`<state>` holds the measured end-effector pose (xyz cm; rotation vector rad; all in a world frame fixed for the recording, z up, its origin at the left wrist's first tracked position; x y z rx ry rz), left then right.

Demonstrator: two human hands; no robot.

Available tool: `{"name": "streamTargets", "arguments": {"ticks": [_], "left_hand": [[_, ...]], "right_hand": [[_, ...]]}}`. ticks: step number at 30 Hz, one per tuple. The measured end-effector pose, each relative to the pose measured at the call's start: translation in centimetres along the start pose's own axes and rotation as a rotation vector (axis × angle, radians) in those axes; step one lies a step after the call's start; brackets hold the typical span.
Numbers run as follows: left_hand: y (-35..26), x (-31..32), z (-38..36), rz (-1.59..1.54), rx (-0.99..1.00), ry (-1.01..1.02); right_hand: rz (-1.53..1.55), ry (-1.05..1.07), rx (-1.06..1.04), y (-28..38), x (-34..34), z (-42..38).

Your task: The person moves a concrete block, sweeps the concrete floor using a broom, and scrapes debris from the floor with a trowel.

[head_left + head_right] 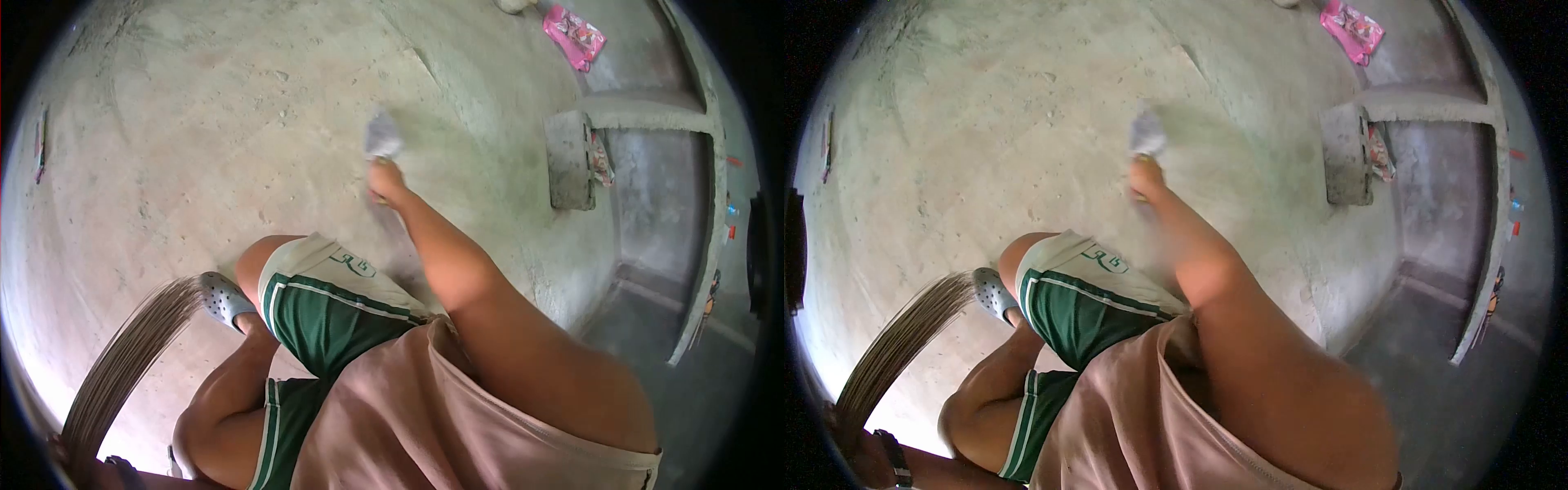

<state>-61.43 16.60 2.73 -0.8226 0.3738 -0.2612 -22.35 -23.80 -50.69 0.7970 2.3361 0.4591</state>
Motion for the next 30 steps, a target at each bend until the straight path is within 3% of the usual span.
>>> {"name": "streamTargets", "arguments": {"ticks": [2, 5, 6, 7, 8, 11, 14, 15, 17, 18, 19, 20, 22, 24, 25, 27, 30], "left_hand": [[0.0, -0.5, 0.4, -0.048, 0.013, -0.01], [-0.6, -1.3, 0.2, -0.103, 0.03, -0.03], [-0.8, -1.6, 0.1, -0.11, 0.024, -0.034], [-1.4, -1.7, 0.3, -0.116, 0.026, -0.039], [-1.6, -1.8, 0.5, -0.125, 0.021, -0.048], [-2.4, -1.8, 0.4, -0.17, 0.009, -0.086], [-3.1, -2.1, 0.2, -0.126, 0.015, -0.115], [-3.4, -2.0, 0.2, -0.107, 0.023, -0.081], [-3.2, -1.8, 0.2, -0.093, 0.027, -0.043], [-2.8, -1.2, 0.2, -0.105, 0.024, -0.039], [-2.5, -1.1, 0.3, -0.112, 0.015, -0.034], [-2.2, -1.0, 0.2, -0.121, 0.009, -0.033], [-2.0, -0.9, 0.1, -0.147, 0.017, -0.03], [-1.7, -1.2, 0.1, -0.185, 0.02, -0.031], [-1.6, -1.2, 0.1, -0.202, 0.017, -0.031], [-1.0, -1.6, -0.2, -0.238, 0.007, -0.04], [-0.9, -3.3, -1.2, -0.351, -0.004, -0.054]], "right_hand": [[-0.014, 0.21, -0.009, 7.0, 3.2, -3.3], [-0.079, 0.328, -0.128, 9.4, 4.4, -5.5], [-0.016, 0.21, -0.19, 8.6, 3.3, -6.4], [0.05, 0.094, -0.251, 7.6, 1.0, -7.1], [0.04, -0.111, -0.17, 3.7, -0.9, -4.8], [0.435, -0.199, 0.222, -4.2, -9.3, -6.3], [0.555, -0.278, 0.275, -13.3, -9.1, -3.0], [0.431, -0.251, 0.231, -13.4, -6.5, -2.4], [-0.631, -0.192, -0.237, -10.6, 1.2, -1.4], [-0.811, -0.21, -0.38, -6.6, 4.8, -1.7], [-0.322, -0.1, -0.284, -1.2, 6.5, -2.9], [-0.121, 0.041, -0.121, 2.6, 8.2, -3.4], [-0.095, 0.318, -0.074, 9.7, 8.8, -6.2], [-0.087, 0.322, -0.11, 11.1, 7.4, -7.5], [-0.097, 0.337, -0.134, 10.8, 6.5, -8.3], [-0.032, 0.126, -0.287, 6.2, 2.0, -7.7], [0.089, -0.155, 0.049, -4.5, -8.7, -3.8]]}}
Point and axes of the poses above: each hand's wrist, its own z-axis towards the middle knuckle, its own x-axis out of the palm, y = z × x, the point moved 4 cm from there along z, towards the middle knuckle, and after that the axes turned 4 degrees about y, right-handed, at the moved point
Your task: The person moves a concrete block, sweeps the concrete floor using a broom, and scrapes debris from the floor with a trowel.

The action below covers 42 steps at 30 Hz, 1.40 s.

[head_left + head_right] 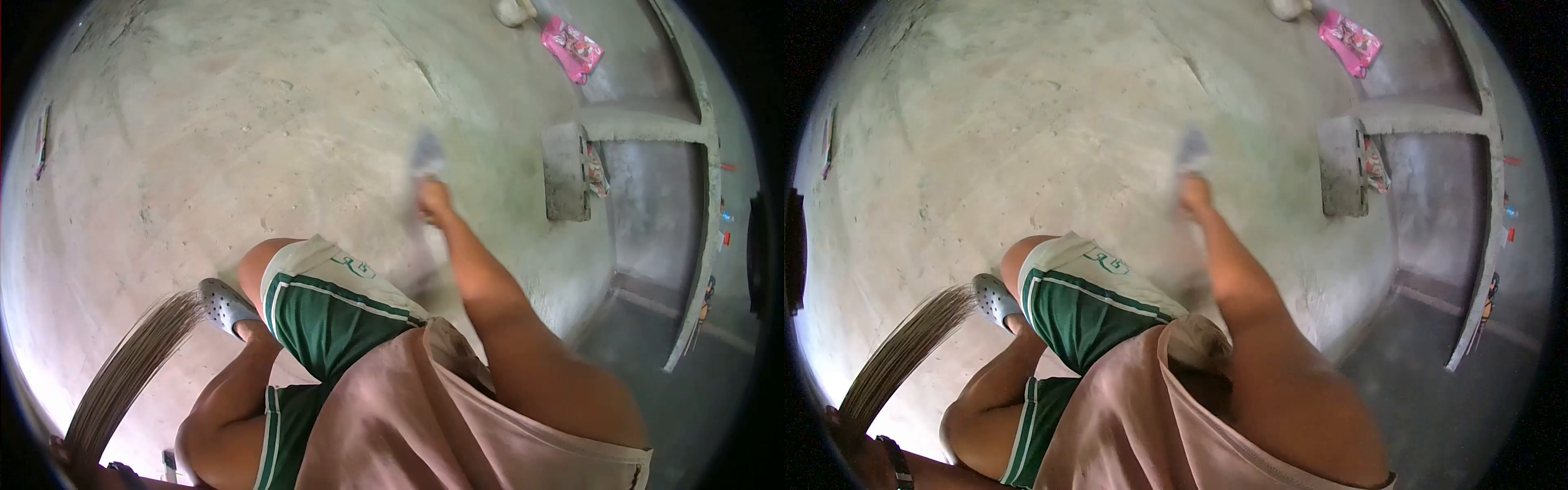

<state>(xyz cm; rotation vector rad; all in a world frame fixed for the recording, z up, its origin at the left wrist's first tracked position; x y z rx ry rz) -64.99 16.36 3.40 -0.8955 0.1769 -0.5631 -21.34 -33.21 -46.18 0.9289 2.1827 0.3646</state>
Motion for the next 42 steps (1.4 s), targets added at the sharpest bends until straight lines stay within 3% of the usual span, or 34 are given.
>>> {"name": "streamTargets", "arguments": {"ticks": [2, 5, 7, 8, 11, 13, 17, 18, 20, 22, 23, 26, 28, 29, 31, 32, 33, 35, 36, 39, 41, 42], "left_hand": [[0.4, 0.5, 0.2, 0.087, 0.013, -0.006], [1.2, 0.7, 0.6, 0.2, -0.013, 0.001], [2.4, 1.1, 0.8, 0.27, -0.028, 0.009], [2.9, 1.2, 0.9, 0.317, -0.031, 0.01], [4.3, 0.6, 0.8, 0.445, -0.031, 0.028], [4.9, -0.3, 0.6, 0.536, -0.027, 0.05], [5.7, -1.0, -0.2, 0.782, -0.005, 0.077], [6.0, -1.0, -0.1, 0.851, -0.003, 0.091], [6.5, -0.9, 0.1, 1.006, 0.017, 0.134], [6.9, -1.3, 0.3, 1.178, 0.05, 0.182], [7.2, -1.3, 0.7, 1.28, 0.089, 0.228], [8.3, -2.4, 2.3, 1.57, 0.253, 0.451], [10.2, -2.6, 3.8, 1.553, 0.32, 0.773], [11.7, -3.4, 4.8, 1.438, 0.184, 0.579], [18.0, -2.1, 6.8, 0.749, -0.279, 0.105], [20.6, 0.0, 7.6, 0.583, -0.387, 0.024], [22.3, 3.4, 8.8, 0.597, -0.257, 0.226], [24.9, 11.3, 9.9, 0.704, -0.24, 0.41], [27.9, 12.0, 10.1, 0.822, -0.293, 0.542], [37.6, 10.0, 7.7, 0.735, -0.56, 0.739], [44.9, 9.6, 4.9, 0.897, -0.693, 0.797], [46.1, 8.5, 3.4, 0.914, -0.627, 0.868]], "right_hand": [[0.36, -0.199, 0.259, -3.8, -7.1, 1.5], [0.416, -0.035, 0.27, -7.6, -8.0, 7.9], [-0.374, 0.094, -0.004, -5.5, -1.2, 11.7], [-0.401, 0.146, -0.031, -2.9, 1.7, 11.4], [-0.426, 0.221, -0.009, 7.2, 1.4, 2.9], [-0.437, 0.292, 0.025, 7.5, 0.7, 1.9], [0.145, -0.038, 0.109, 0.6, -6.2, 4.6], [0.147, -0.033, 0.11, -0.9, -7.8, 6.8], [0.265, 0.022, 0.314, -4.2, -8.7, 11.4], [0.17, -0.05, 0.191, -2.9, -4.2, 12.9], [0.143, -0.113, 0.189, -0.4, -1.3, 10.7], [-0.158, -0.04, 0.122, 0.4, 2.7, 12.2], [0.03, 0.159, 0.006, 1.0, 3.2, 12.3], [-0.071, 0.114, 0.048, 1.2, 1.8, 12.2], [-0.006, 0.235, 0.085, 3.8, 0.7, 8.1], [0.006, 0.19, 0.077, 4.4, 1.4, 7.2], [0.047, 0.217, 0.112, 5.0, 1.8, 5.6], [0.007, 0.202, 0.075, 3.6, 2.7, 5.2], [0.004, 0.215, 0.052, 3.2, 3.3, 4.4], [-0.11, 0.215, 0.024, 1.7, 3.1, 1.5], [-0.157, 0.224, 0.0, 3.9, 2.8, 3.2], [-0.311, 0.206, 0.097, 6.2, 1.7, 1.7]]}}
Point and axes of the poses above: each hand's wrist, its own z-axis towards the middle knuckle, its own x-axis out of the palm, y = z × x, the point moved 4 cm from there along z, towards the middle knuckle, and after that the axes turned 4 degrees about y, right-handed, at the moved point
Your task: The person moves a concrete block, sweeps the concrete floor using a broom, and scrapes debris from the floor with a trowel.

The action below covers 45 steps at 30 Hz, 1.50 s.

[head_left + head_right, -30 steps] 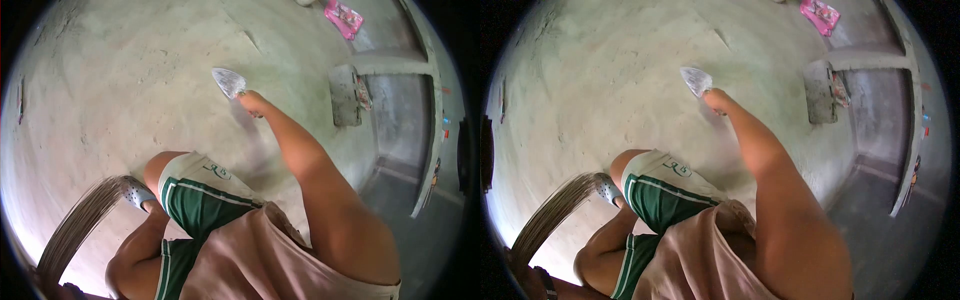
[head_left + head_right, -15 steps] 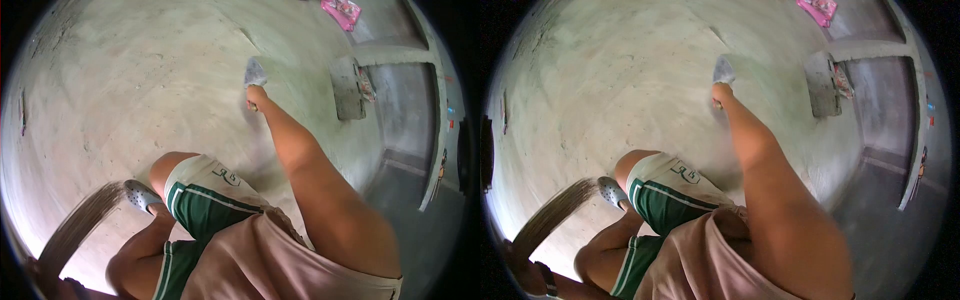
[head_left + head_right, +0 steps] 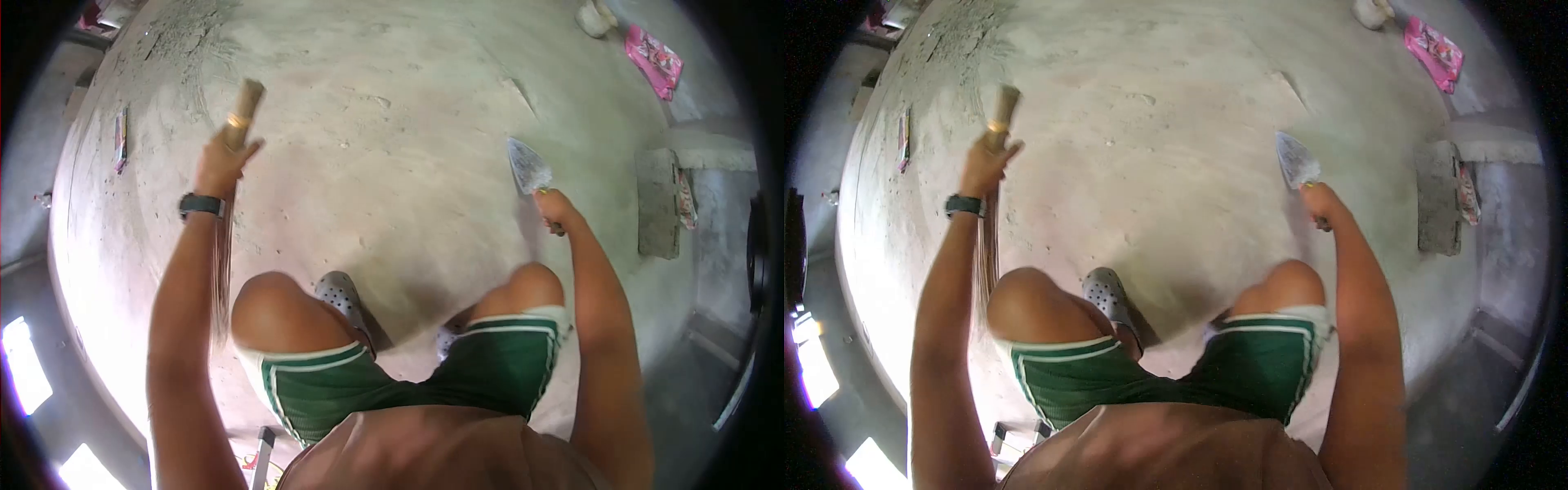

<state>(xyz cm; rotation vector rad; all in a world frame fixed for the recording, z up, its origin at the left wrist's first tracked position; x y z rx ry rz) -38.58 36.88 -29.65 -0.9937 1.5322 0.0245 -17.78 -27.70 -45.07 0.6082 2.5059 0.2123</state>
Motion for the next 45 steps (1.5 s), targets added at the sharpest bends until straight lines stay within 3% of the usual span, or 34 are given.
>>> {"name": "streamTargets", "arguments": {"ticks": [1, 2, 4, 7, 10, 12, 16, 18, 21, 24, 27, 29, 30, 32, 35, 38, 40, 42, 45], "left_hand": [[0.2, 1.6, -0.1, 0.137, -0.071, 0.089], [4.2, 4.4, 1.5, 0.33, 0.01, 0.034], [7.3, 8.1, 1.8, 0.401, 0.088, 0.108], [11.2, 12.4, 2.9, 0.366, -0.041, 0.232], [15.4, 15.6, 4.1, 0.283, 0.071, 0.159], [16.5, 16.3, 4.7, 0.205, 0.082, 0.092], [16.9, 16.6, 6.2, 0.166, 0.069, 0.167], [17.9, 16.8, 7.7, 0.204, -0.055, 0.194], [19.9, 17.1, 9.3, 0.167, -0.028, 0.183], [18.3, 16.6, 8.2, 0.151, -0.054, 0.305], [27.7, 23.2, 11.1, 0.456, 0.204, 0.05], [23.0, 20.7, 9.5, 0.389, -0.011, 0.137], [21.4, 19.8, 7.7, 0.332, -0.229, 0.227], [22.4, 20.4, 7.1, 0.29, -0.185, 0.198], [22.1, 20.4, 7.5, 0.273, -0.179, 0.204], [22.2, 20.6, 7.6, 0.288, -0.191, 0.209], [21.8, 20.3, 7.3, 0.296, -0.197, 0.216], [21.6, 20.1, 7.1, 0.298, -0.204, 0.212], [20.1, 19.3, 7.9, 0.463, -0.15, 0.251]], "right_hand": [[-0.139, -0.016, 0.116, 1.0, -1.4, -0.8], [-0.125, -0.031, 0.128, 1.8, -2.1, -0.9], [-0.238, -0.028, 0.032, 3.1, -4.1, -1.7], [-0.016, -0.081, 0.086, 4.6, -3.5, -3.4], [0.299, -0.119, 0.101, 4.5, -0.9, -4.7], [0.348, -0.192, 0.148, 4.0, 1.1, -6.7], [0.534, -0.306, 0.207, 1.1, 2.4, -9.2], [0.719, -0.393, 0.207, -1.9, 1.4, -9.6], [0.799, -0.478, 0.21, -5.1, 0.4, -10.6], [0.854, -0.439, 0.232, -7.7, 0.2, -10.1], [0.803, -0.356, 0.323, -6.6, 0.7, -9.0], [0.821, -0.342, 0.329, -6.3, 0.9, -6.5], [0.844, -0.32, 0.341, -7.0, 1.5, -5.5], [0.943, -0.295, 0.328, -8.2, 3.4, -2.1], [0.98, -0.346, 0.343, -4.6, 7.7, 2.5], [0.552, -0.295, 0.215, -1.8, 9.4, 3.5], [0.478, 0.04, 0.108, 2.7, 6.9, -1.8], [0.521, 0.008, 0.142, 2.9, 6.1, -3.4], [0.825, -0.266, 0.203, -0.9, 3.9, -1.6]]}}
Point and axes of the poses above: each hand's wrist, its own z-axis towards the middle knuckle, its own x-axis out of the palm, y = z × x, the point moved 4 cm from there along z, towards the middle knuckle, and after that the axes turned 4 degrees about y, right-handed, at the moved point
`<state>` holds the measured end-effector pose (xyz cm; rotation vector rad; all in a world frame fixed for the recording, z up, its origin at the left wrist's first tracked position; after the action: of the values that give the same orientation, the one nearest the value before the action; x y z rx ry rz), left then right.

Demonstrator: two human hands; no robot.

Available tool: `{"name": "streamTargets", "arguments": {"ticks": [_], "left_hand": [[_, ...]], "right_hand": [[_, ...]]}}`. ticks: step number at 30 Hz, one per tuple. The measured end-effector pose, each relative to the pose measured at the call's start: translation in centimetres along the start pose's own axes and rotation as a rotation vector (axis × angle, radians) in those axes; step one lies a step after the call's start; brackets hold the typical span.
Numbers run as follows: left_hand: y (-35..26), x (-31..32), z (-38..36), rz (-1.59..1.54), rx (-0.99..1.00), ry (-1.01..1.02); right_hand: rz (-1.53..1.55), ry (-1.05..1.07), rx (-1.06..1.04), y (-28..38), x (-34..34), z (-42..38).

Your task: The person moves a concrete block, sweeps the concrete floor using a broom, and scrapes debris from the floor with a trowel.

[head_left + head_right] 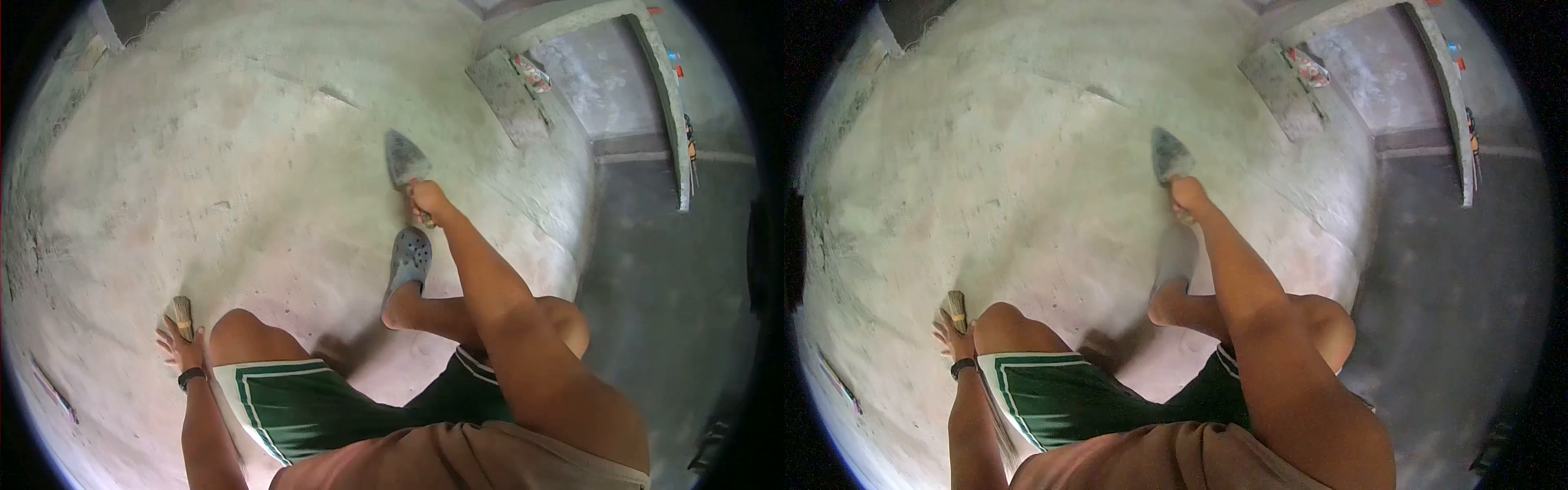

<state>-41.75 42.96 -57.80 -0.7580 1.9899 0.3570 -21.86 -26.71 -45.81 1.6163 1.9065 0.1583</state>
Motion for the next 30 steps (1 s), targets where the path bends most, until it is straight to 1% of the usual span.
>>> {"name": "streamTargets", "arguments": {"ticks": [1, 3, 4, 5, 7, 8, 10, 11, 12, 13, 15, 17, 18, 21, 22, 23, 25, 27, 28, 29, 30], "left_hand": [[-1.2, -1.4, 0.0, 0.0, 0.003, -0.001], [-4.0, -3.5, 0.6, -0.127, 0.223, -0.293], [-4.4, -2.9, 1.0, -0.106, 0.191, -0.227], [-4.9, -2.5, 1.2, -0.112, 0.185, -0.217], [-6.5, -2.7, 0.8, -0.021, 0.089, -0.272], [-7.2, -3.2, 0.0, 0.013, 0.088, -0.308], [-6.3, -2.8, 0.5, 0.022, 0.11, -0.304], [-6.3, -3.0, 0.8, 0.014, 0.131, -0.324], [-6.3, -3.3, 0.7, 0.009, 0.132, -0.328], [-6.3, -3.4, 0.8, 0.035, 0.121, -0.299], [-6.4, -3.4, 1.5, 0.038, 0.079, -0.284], [-5.6, -2.8, 1.3, 0.031, 0.142, -0.292], [-5.9, -3.1, 1.1, 0.036, 0.139, -0.307], [-6.1, -3.3, 1.1, 0.056, 0.133, -0.28], [-6.4, -3.6, 1.2, 0.056, 0.128, -0.282], [-6.6, -3.8, 1.0, 0.051, 0.144, -0.294], [-6.2, -3.4, 0.3, 0.054, 0.167, -0.294], [-6.1, -3.1, 1.1, 0.067, 0.153, -0.283], [-6.3, -3.5, 1.3, 0.06, 0.16, -0.291], [-6.1, -3.6, 1.2, 0.071, 0.153, -0.292], [-6.1, -3.3, 1.1, 0.078, 0.138, -0.287]], "right_hand": [[0.002, -0.002, -0.001, 0.4, -0.6, 0.6], [0.012, 0.024, 0.037, 0.8, -1.7, 2.1], [-0.005, 0.018, 0.06, 1.0, -1.4, 2.7], [-0.016, 0.015, 0.065, 0.9, -0.3, 3.2], [0.071, -0.038, 0.027, 1.6, 3.9, 3.7], [-0.067, -0.001, -0.001, 2.3, 7.1, 2.9], [-0.272, 0.074, -0.037, 3.4, 13.7, -1.2], [-0.357, 0.108, -0.06, 4.2, 15.4, -2.2], [-0.358, 0.105, -0.065, 3.5, 14.6, -1.1], [-0.585, 0.111, -0.202, 2.0, 13.0, 0.8], [-0.649, 0.026, -0.305, 2.5, 9.4, 0.8], [-0.265, -0.062, -0.13, 2.0, 4.5, -1.0], [-0.05, -0.075, -0.011, 1.7, 3.1, -1.1], [0.033, -0.064, 0.012, 1.2, 4.1, 0.7], [0.013, -0.01, 0.001, 0.7, 6.9, 2.6], [-0.704, 0.091, -0.326, 2.1, 11.7, 3.8], [-1.006, 0.161, -0.583, 3.3, 21.3, 2.3], [-0.839, 0.258, -0.357, 7.7, 24.1, -3.3], [-0.629, 0.211, -0.127, 9.9, 24.0, -6.9], [-0.631, 0.203, -0.131, 9.6, 23.3, -6.5], [-0.719, 0.211, -0.316, 9.4, 22.5, -5.5]]}}
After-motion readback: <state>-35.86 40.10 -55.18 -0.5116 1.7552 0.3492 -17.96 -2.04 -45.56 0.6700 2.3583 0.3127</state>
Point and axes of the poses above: each hand's wrist, its own z-axis towards the middle knuckle, its own x-axis out of the palm, y = z × x, the point moved 4 cm from there along z, towards the middle knuckle, and after that the axes turned 4 degrees about y, right-handed, at the moved point
